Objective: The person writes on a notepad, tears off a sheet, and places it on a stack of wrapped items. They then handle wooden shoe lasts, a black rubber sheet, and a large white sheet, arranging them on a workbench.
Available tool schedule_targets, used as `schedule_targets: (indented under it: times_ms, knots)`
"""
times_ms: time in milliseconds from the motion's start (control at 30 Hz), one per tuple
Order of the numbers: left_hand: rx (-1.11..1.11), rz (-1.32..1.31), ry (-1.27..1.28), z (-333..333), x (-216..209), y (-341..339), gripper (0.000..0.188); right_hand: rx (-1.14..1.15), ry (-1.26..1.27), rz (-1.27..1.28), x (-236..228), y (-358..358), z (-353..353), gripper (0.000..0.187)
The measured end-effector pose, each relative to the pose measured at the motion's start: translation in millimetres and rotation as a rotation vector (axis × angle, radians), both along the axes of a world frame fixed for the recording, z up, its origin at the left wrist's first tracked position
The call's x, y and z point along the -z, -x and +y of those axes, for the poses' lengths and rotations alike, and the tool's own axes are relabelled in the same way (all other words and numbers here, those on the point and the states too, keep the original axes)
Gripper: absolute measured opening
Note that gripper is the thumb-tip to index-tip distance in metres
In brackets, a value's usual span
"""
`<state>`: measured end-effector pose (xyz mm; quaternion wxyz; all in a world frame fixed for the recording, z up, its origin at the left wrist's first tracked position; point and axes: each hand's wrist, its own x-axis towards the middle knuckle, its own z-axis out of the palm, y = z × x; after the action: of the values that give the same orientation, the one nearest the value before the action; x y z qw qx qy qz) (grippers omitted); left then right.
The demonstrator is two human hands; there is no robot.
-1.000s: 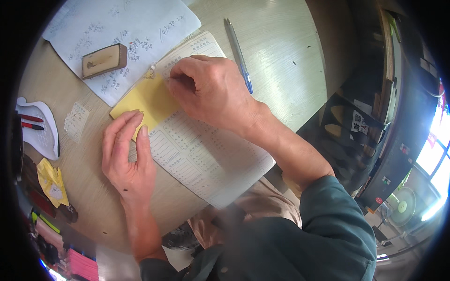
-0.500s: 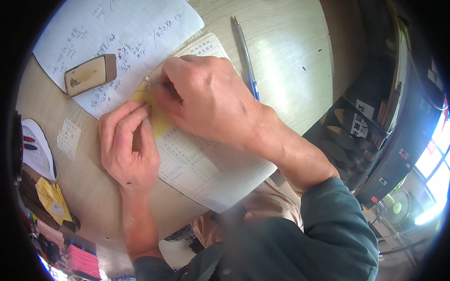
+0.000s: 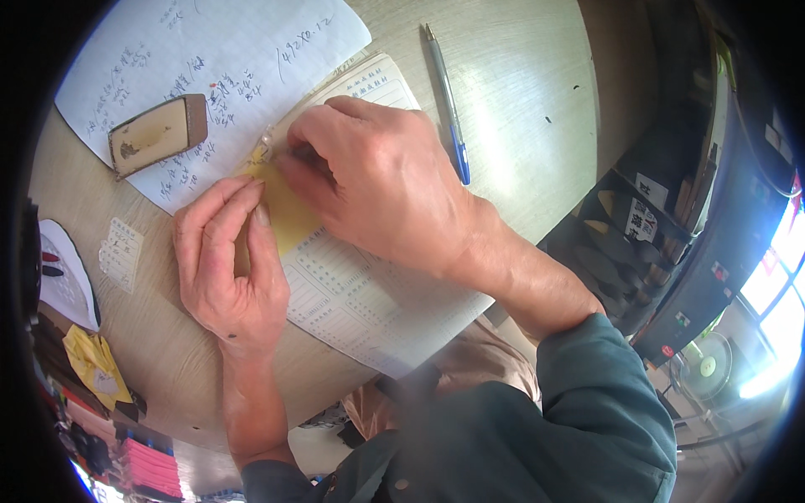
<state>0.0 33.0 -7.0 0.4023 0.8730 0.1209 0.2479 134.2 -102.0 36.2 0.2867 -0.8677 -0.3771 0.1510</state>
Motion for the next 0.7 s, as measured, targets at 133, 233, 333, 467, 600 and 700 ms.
schedule_targets:
  times_ms: [133,233,333,467,600,700]
  knots:
    - [0.008,-0.009,-0.001,0.4,0.4,0.2,0.022,0.012,0.006,0.023,-0.7,-2.4,1.8,0.017]
    - [0.005,-0.002,0.002,0.1,0.7,1.4,0.022,-0.005,0.009,-0.006,0.3,-3.5,2.7,0.016]
    - [0.006,-0.007,0.005,-0.1,1.3,1.2,0.022,-0.024,0.019,-0.034,0.9,-3.7,3.1,0.015]
    - [0.005,-0.001,0.007,0.2,1.3,0.8,0.022,-0.037,0.032,-0.044,1.2,-1.9,3.1,0.015]
    - [0.011,-0.015,-0.006,1.3,1.5,0.6,0.022,-0.022,-0.009,-0.054,2.0,0.1,2.7,0.014]
    - [0.013,-0.027,0.003,1.2,2.6,0.3,0.023,0.004,-0.027,-0.044,2.7,1.4,2.8,0.014]
